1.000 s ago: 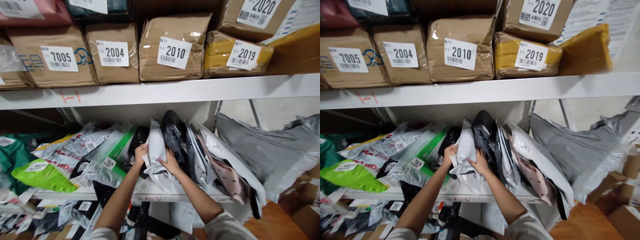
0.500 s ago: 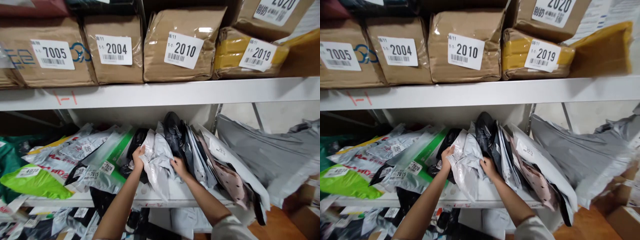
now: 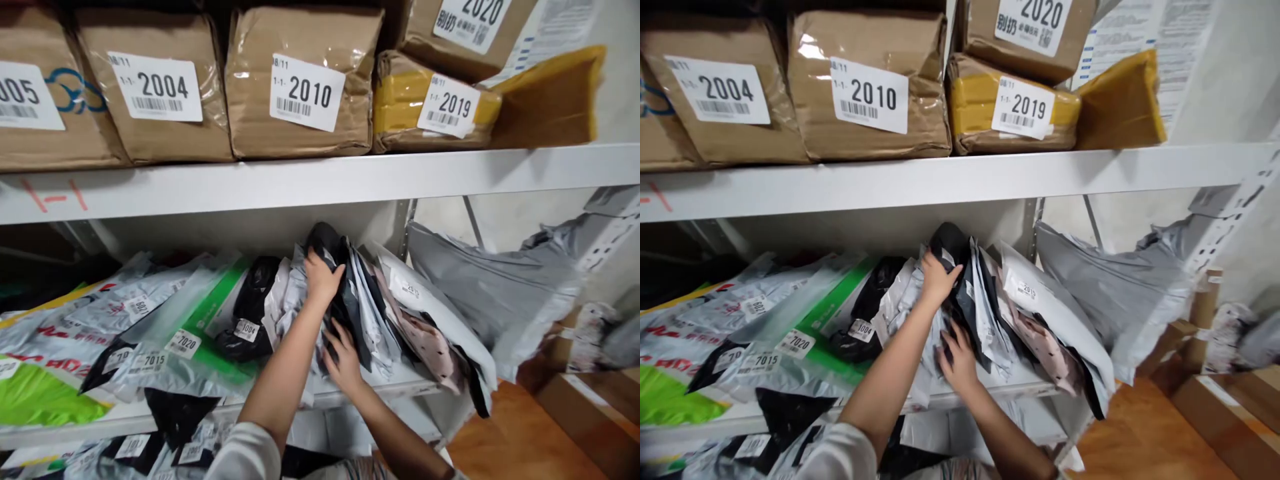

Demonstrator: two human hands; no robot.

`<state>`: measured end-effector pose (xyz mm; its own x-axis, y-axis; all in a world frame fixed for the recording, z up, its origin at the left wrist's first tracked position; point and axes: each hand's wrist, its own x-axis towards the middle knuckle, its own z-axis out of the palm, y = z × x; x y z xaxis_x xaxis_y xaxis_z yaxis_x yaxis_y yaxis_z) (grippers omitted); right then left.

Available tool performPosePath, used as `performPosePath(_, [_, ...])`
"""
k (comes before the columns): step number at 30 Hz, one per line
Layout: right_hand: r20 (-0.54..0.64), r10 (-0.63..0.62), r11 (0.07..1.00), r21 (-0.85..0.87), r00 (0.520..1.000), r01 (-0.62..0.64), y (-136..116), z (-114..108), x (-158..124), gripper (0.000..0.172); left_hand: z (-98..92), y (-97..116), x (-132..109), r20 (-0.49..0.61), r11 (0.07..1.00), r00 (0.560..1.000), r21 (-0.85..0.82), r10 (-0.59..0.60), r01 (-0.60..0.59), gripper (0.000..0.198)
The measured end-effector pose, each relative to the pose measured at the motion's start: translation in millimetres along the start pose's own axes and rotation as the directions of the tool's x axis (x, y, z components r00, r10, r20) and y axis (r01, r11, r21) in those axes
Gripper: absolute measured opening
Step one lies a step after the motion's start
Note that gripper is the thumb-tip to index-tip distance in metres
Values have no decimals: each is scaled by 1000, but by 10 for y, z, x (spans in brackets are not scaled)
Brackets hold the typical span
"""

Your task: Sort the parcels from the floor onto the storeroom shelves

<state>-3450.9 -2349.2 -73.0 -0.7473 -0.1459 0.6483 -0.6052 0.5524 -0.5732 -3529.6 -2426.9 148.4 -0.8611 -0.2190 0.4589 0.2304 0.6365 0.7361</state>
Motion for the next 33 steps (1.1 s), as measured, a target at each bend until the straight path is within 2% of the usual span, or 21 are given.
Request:
performPosePath(2, [-162, 4, 998, -60, 987, -14, 10, -215, -34, 65, 150, -206, -8, -26, 995, 996, -67, -81, 79, 70])
performPosePath(4, [-189, 8, 992, -125, 982, -32, 67, -388, -26, 80, 159, -439, -68, -11, 989, 995, -109, -101, 99, 57])
performPosePath(6, [-186, 28, 982, -179, 982, -62, 139, -482, 22, 89, 69, -594, -186, -4, 988, 997, -130, -78, 77, 53])
performPosePath(7, [-200, 45, 977, -197, 979, -85, 170, -497, 56, 93, 3, -630, -259, -26, 988, 999, -151, -46, 42, 51])
performPosePath(9, [-218, 87, 963, -230, 972, -138, 211, -475, 131, 100, -142, -643, -408, -147, 976, 989, -206, 37, -67, 49])
performPosePath(11, [-209, 97, 957, -247, 973, -149, 214, -421, 206, 101, -280, -626, -524, -294, 958, 953, -243, 75, -151, 50])
performPosePath(12, [-202, 80, 963, -237, 976, -128, 202, -399, 242, 100, -336, -623, -563, -335, 959, 940, -237, 71, -156, 52])
performPosePath(14, [-196, 44, 981, -176, 980, -79, 165, -401, 307, 96, -404, -644, -619, -306, 978, 950, -176, 58, -116, 58])
performPosePath(15, [-171, 32, 989, -139, 985, -57, 146, -433, 336, 95, -410, -665, -651, -265, 986, 962, -132, 67, -105, 62])
performPosePath(17, [-36, 31, 998, -58, 999, -33, 122, -567, 387, 97, -363, -705, -756, -226, 987, 968, -89, 110, -133, 71])
performPosePath(20, [243, -7, 993, 116, 970, -22, 131, -867, 459, 96, -165, -710, -1031, -324, 963, 944, -230, 63, -144, 102])
performPosePath(22, [289, -11, 952, 296, 957, -78, 137, -1029, 523, 89, 7, -687, -1209, -317, 946, 948, -305, 10, -112, 114])
performPosePath(23, [276, -9, 906, 410, 961, -110, 130, -1072, 562, 87, 88, -678, -1266, -291, 953, 957, -286, 14, -101, 110])
performPosePath(25, [228, -4, 754, 640, 974, -147, 98, -1069, 651, 85, 210, -676, -1293, -247, 979, 966, -168, 71, -115, 91])
performPosePath(27, [143, 36, 639, 758, 989, -133, 64, -963, 740, 78, 263, -695, -1232, -231, 989, 966, -55, 120, -136, 75])
performPosePath(28, [74, 95, 654, 747, 993, -118, 56, -885, 782, 73, 268, -710, -1194, -221, 990, 967, -26, 130, -139, 70])
performPosePath(29, [-6, 167, 715, 689, 986, -117, 57, -799, 822, 69, 264, -726, -1163, -205, 990, 969, -4, 140, -144, 66])
performPosePath(31, [-158, 268, 862, 480, 950, -164, 84, -627, 909, 69, 246, -755, -1149, -180, 987, 970, 38, 163, -159, 54])
performPosePath(33, [-231, 296, 932, 283, 927, -227, 137, -478, 1022, 71, 235, -774, -1184, -164, 982, 969, 68, 186, -177, 48])
